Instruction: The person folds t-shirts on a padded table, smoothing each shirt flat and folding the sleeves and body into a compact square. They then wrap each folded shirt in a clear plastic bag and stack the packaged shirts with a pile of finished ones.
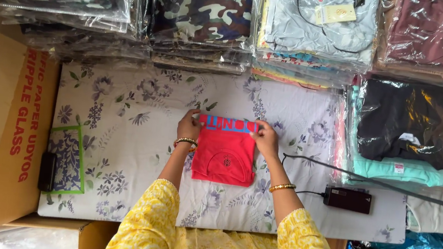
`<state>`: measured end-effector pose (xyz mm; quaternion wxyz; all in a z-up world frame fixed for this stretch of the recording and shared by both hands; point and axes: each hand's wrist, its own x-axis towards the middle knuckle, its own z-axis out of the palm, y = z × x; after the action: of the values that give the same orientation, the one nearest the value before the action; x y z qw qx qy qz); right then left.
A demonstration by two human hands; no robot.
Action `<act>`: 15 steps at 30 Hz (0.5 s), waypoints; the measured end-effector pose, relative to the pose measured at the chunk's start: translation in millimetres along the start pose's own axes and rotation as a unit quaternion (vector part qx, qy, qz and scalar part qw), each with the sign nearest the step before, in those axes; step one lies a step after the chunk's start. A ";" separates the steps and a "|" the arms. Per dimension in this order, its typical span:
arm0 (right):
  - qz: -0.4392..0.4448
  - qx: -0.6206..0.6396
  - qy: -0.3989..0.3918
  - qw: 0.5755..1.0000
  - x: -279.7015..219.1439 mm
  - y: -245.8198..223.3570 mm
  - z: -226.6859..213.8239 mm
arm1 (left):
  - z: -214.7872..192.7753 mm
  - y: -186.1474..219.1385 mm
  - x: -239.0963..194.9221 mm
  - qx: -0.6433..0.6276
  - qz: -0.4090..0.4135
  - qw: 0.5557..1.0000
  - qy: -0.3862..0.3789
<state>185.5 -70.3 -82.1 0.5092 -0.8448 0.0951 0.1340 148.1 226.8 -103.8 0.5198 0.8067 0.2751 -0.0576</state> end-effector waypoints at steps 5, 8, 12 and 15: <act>-0.021 -0.054 0.061 0.996 -28.9 0.9 -4.5 | -7.3 -1.2 -31.9 -0.057 -0.005 0.997 0.044; 0.077 0.018 -0.005 0.997 -54.0 8.1 -8.8 | -16.3 -7.8 -69.0 0.038 0.026 0.999 0.016; -0.012 0.019 -0.062 0.998 -93.6 32.6 -9.6 | -28.7 -20.6 -116.1 0.113 0.035 0.992 -0.038; -0.008 -0.028 -0.056 0.998 -119.8 20.4 -9.7 | -31.0 -28.6 -130.3 0.110 0.047 0.992 -0.031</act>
<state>67.4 -85.4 -56.1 0.4913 -0.8504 0.0554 0.1798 17.9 212.5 -63.5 0.4383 0.8689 0.2126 -0.0881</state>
